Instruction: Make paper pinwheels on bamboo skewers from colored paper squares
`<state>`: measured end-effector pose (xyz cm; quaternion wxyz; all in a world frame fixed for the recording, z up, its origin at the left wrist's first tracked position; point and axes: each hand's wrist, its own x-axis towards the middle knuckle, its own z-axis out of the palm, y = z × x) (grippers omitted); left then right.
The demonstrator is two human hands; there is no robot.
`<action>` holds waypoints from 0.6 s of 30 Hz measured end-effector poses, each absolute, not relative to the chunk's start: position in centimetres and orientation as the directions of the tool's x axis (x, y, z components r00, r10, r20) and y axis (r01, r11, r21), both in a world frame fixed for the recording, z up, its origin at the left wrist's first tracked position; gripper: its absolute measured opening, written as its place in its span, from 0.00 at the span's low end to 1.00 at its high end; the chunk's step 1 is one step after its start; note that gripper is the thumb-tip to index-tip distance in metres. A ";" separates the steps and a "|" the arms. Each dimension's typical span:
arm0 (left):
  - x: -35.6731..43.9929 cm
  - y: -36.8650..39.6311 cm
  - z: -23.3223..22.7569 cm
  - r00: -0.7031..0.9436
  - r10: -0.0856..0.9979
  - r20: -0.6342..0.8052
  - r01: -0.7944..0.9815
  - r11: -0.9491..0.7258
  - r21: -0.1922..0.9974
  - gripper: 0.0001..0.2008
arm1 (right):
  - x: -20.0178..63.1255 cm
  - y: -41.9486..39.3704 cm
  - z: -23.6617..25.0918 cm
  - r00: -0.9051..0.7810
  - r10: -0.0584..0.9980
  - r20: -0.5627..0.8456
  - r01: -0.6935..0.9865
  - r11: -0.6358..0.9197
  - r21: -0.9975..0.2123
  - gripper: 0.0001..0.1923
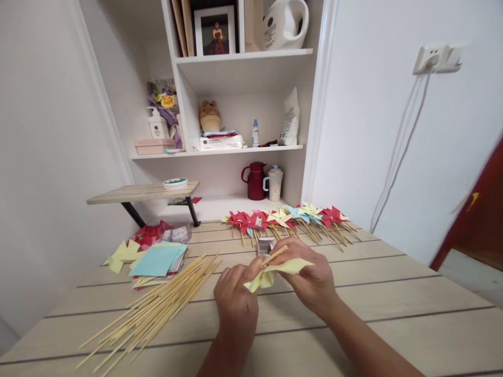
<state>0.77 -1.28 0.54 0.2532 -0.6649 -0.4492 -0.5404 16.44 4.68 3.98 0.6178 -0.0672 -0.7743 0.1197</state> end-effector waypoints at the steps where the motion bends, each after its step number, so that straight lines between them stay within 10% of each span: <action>1: 0.8 -1.2 0.5 0.007 0.322 0.947 0.865 -0.477 0.156 0.14 | 16.4 4.7 4.0 -0.226 0.250 0.941 -0.047 0.963 -0.267 0.11; 18: 0.9 -0.7 -0.3 -0.073 0.310 0.948 0.812 -0.534 0.237 0.15 | 16.5 4.7 4.0 -0.216 0.261 0.941 -0.043 0.960 -0.276 0.09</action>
